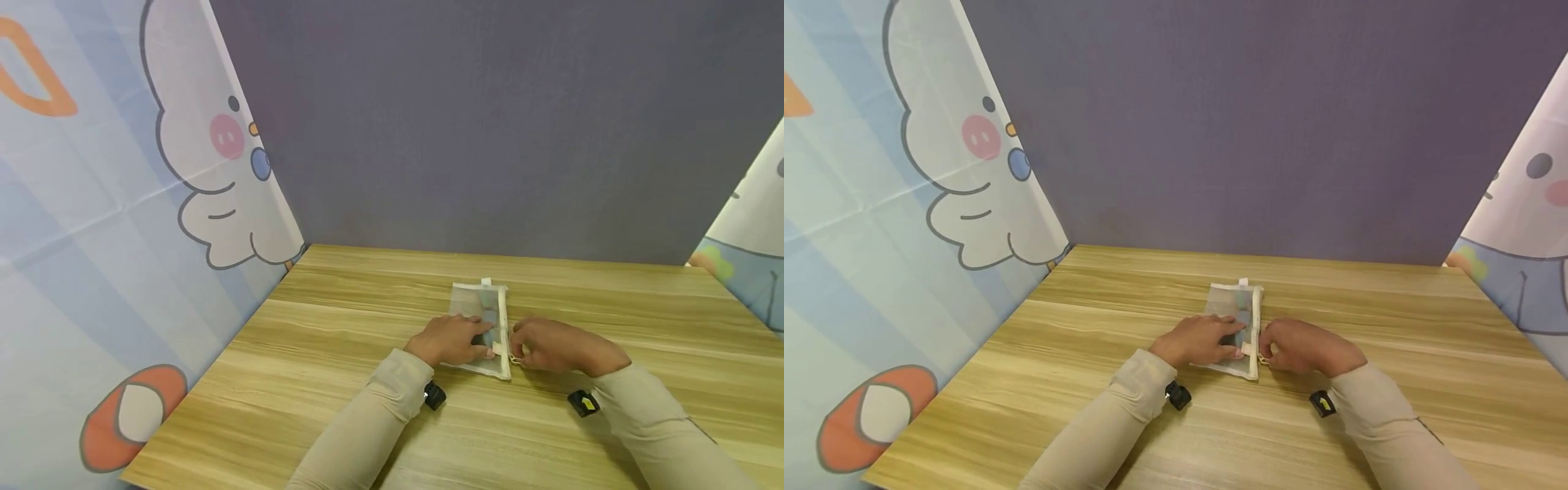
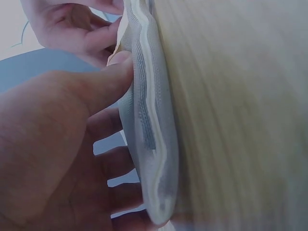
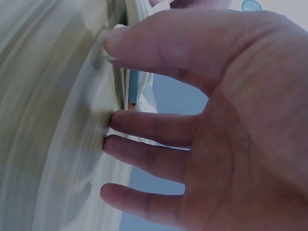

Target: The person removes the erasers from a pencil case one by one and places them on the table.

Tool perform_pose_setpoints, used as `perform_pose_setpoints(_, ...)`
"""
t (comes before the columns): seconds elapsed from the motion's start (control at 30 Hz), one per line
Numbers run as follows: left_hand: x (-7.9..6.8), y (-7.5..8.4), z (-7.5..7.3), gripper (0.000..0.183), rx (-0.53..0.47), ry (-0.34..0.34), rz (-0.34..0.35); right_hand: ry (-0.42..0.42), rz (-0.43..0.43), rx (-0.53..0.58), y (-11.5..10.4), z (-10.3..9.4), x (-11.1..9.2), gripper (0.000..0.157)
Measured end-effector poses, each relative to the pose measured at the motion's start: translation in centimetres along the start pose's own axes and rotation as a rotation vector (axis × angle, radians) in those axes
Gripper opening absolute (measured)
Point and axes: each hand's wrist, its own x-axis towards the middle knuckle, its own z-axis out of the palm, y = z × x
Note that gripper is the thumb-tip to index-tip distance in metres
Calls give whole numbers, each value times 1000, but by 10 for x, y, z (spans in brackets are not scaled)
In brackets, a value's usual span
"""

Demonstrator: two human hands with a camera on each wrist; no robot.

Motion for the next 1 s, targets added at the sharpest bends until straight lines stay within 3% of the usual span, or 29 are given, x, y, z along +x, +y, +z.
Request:
perform_pose_setpoints(0.33,1,0,-2,65,-7,8,-5,-39,-1,-27,-10,-2,-3,22)
perform_pose_setpoints(1.0,1,1,2,66,-12,5,-3,-163,151,67,-24,-5,-9,21)
